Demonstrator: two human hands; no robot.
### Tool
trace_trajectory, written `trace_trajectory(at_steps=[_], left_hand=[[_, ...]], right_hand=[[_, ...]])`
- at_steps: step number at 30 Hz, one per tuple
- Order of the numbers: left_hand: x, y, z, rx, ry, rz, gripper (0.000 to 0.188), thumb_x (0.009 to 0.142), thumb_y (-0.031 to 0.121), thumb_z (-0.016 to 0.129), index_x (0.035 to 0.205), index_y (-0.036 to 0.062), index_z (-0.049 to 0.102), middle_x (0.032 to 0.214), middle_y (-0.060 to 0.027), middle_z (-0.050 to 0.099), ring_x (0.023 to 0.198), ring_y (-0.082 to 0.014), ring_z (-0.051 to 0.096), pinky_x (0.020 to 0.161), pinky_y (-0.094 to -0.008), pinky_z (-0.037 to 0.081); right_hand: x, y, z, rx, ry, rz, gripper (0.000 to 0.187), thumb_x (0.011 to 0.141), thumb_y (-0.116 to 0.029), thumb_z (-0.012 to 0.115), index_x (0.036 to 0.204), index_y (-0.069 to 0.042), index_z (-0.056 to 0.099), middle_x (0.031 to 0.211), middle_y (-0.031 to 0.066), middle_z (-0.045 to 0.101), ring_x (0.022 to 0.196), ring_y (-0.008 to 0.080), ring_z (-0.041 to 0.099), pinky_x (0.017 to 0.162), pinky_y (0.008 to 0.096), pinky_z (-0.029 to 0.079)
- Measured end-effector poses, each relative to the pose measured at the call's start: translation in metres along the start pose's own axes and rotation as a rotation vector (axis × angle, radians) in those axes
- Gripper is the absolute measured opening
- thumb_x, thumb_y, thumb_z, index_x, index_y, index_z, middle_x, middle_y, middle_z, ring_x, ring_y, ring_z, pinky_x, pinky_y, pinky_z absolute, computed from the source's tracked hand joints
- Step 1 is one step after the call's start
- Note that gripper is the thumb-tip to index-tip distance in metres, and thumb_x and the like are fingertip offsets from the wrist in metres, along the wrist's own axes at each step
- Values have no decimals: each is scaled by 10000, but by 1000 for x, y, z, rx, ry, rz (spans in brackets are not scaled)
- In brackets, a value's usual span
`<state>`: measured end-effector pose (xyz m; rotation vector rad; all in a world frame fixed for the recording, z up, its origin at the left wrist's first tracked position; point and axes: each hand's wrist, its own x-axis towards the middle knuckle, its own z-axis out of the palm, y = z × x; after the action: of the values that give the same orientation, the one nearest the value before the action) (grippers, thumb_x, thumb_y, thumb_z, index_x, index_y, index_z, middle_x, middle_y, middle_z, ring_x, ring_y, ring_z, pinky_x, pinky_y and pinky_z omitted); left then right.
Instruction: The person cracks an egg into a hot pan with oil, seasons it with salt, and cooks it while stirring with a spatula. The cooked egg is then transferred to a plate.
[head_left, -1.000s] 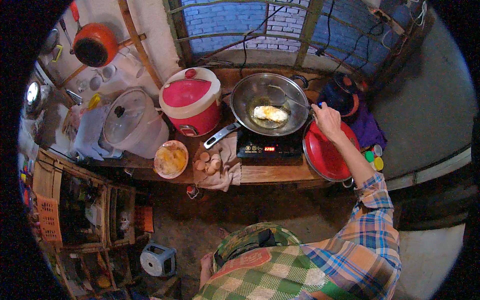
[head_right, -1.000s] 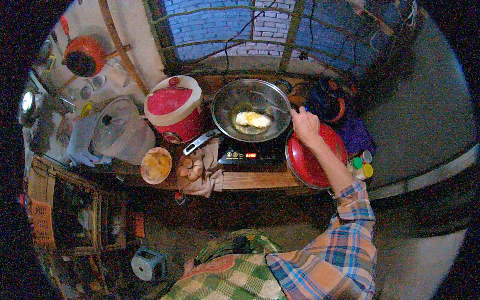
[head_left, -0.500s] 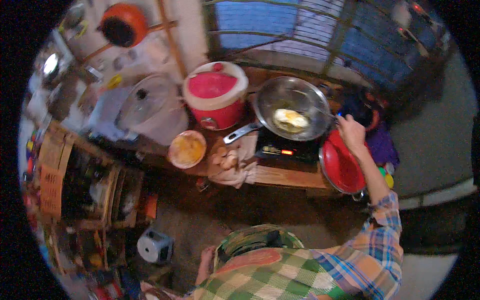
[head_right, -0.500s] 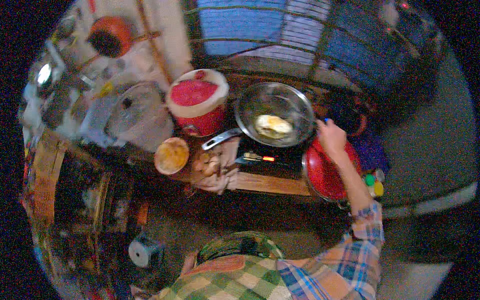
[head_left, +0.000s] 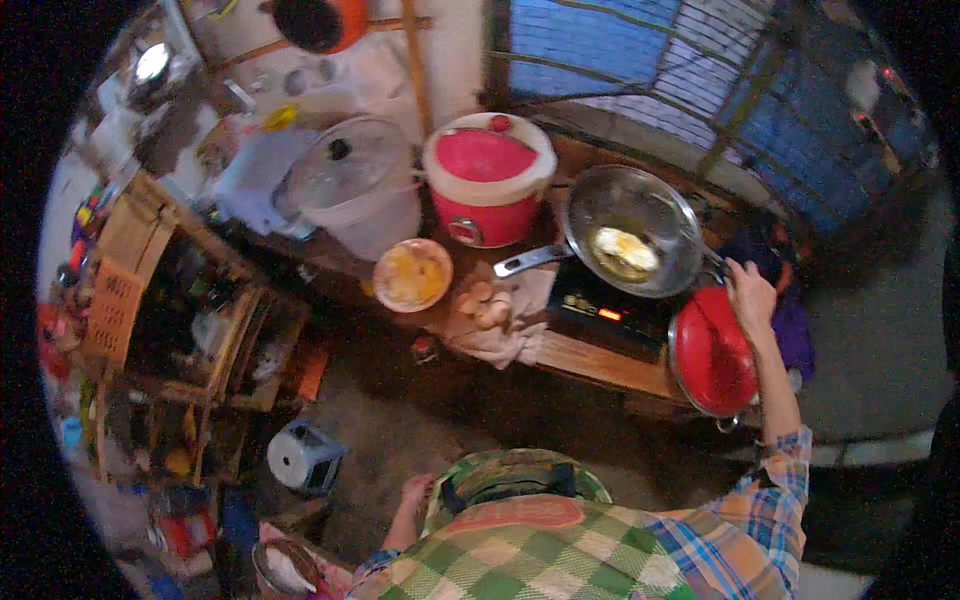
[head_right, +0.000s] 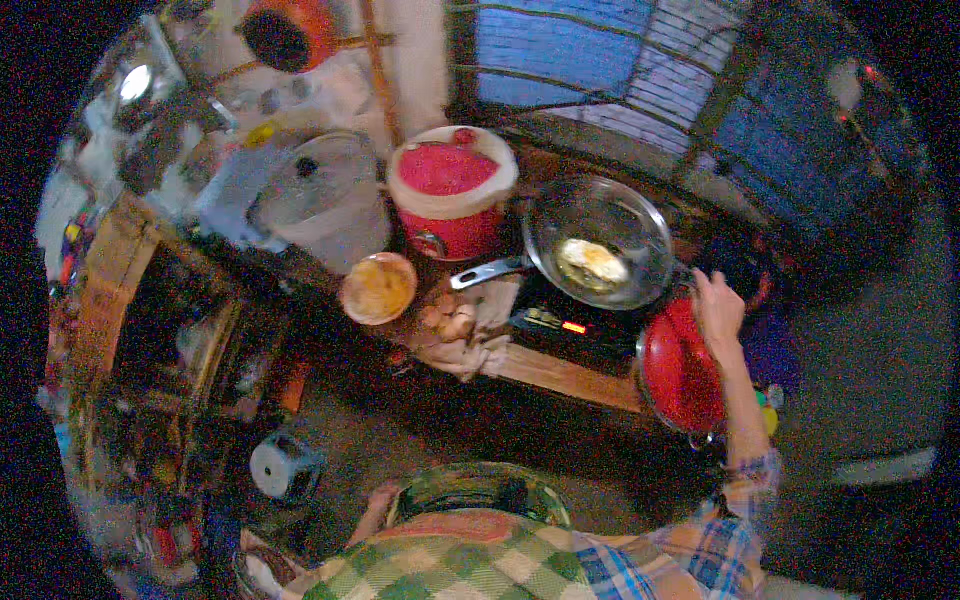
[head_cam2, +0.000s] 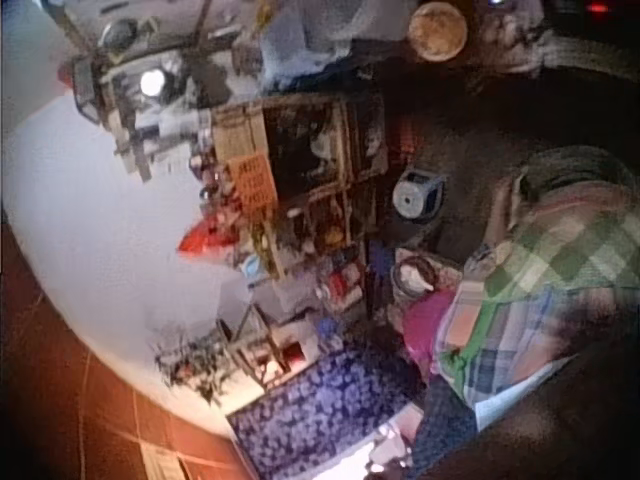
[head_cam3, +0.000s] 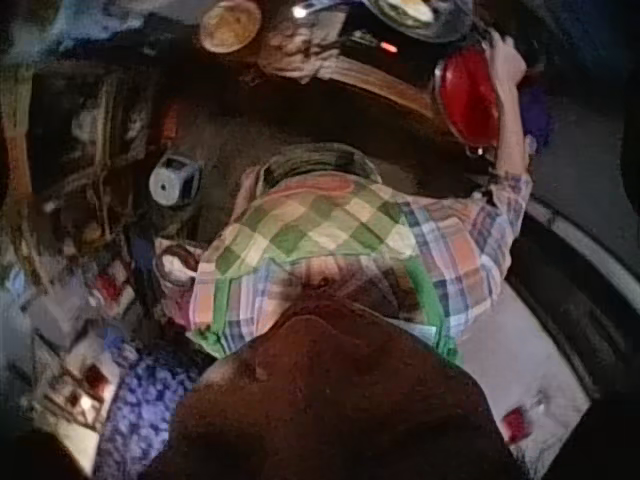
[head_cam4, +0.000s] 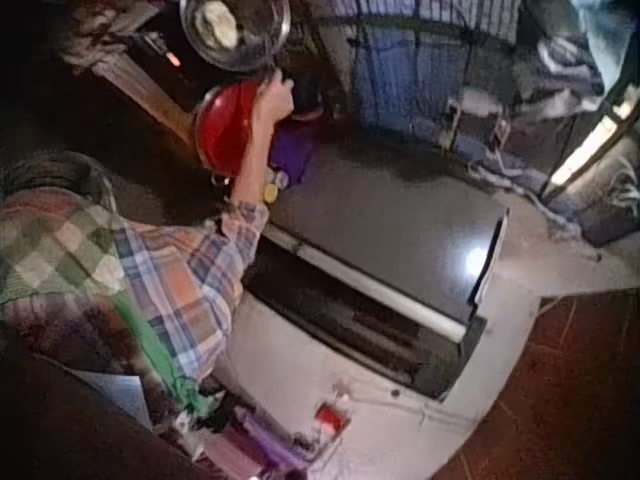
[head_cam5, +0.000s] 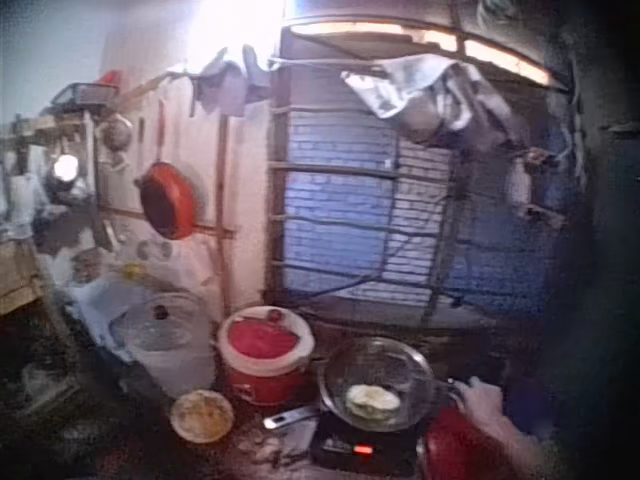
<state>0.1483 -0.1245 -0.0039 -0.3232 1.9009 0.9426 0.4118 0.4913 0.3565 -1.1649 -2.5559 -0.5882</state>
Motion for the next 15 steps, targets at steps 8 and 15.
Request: trace_trajectory(at_steps=[8,15], left_hand=[[37,-30,-11,-6,-9,23,183,829,218,647,908,54,668,803,-53,632,676,-153,565,593,-319,458],[50,-41,-11,-19,-7,15,270,815,253,681,964,28,676,852,-82,659,744,-178,612,651,-360,506]], right_hand=[[4,0,-21,0,-44,-51,342,751,-141,636,1092,-140,604,852,130,560,686,284,614,574,387,503],[-14,-12,-42,-155,-51,-262,349,763,-96,530,1093,-173,612,852,66,531,738,219,564,594,349,481]])
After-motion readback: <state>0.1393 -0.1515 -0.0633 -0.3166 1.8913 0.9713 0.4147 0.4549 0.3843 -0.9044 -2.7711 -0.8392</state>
